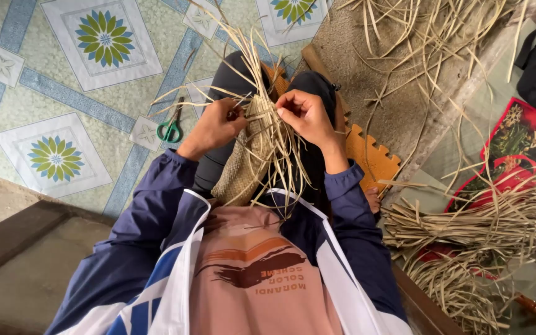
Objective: Weaving dried plant fibers around a cylindrical form to create a craft object.
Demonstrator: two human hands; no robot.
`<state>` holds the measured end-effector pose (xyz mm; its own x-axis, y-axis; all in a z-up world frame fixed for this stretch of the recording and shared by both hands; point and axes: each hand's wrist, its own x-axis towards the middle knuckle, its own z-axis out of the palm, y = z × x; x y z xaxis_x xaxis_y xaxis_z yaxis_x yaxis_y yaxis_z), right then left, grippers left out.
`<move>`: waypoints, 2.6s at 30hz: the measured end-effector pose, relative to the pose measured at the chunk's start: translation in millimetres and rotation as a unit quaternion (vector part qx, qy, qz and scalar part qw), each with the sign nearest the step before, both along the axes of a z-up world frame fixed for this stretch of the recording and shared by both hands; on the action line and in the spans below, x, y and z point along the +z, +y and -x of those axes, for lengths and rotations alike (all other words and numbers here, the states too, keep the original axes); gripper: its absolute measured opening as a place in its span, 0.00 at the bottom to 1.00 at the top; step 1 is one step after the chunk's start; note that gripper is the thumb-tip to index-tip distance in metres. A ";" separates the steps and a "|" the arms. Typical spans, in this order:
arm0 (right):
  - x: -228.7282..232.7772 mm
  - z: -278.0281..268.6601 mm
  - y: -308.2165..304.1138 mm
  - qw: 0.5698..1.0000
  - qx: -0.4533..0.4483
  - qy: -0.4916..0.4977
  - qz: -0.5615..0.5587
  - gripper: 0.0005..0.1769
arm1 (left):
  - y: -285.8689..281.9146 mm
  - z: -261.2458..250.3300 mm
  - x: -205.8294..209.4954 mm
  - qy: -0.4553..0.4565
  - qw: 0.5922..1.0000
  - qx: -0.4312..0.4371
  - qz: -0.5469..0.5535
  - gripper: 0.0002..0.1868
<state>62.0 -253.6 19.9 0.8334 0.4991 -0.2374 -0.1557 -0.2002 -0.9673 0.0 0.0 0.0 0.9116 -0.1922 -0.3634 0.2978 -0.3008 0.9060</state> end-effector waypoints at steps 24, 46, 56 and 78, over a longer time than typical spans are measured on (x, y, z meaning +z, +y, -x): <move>45.1 5.5 15.1 0.998 -0.031 -0.041 0.045 0.04 | -21.1 15.3 66.1 -0.179 0.944 0.031 -0.274 0.08; 55.3 3.2 11.9 0.994 0.015 -0.005 0.109 0.21 | -26.2 19.5 84.8 -0.402 0.824 0.082 -0.390 0.10; 42.6 2.0 11.4 0.996 -0.016 0.011 0.085 0.14 | -26.6 17.9 91.2 -0.393 0.835 0.088 -0.374 0.10; 82.1 6.4 27.7 0.991 -0.074 -0.007 0.108 0.06 | -28.3 19.1 71.4 -0.182 0.960 0.087 -0.193 0.04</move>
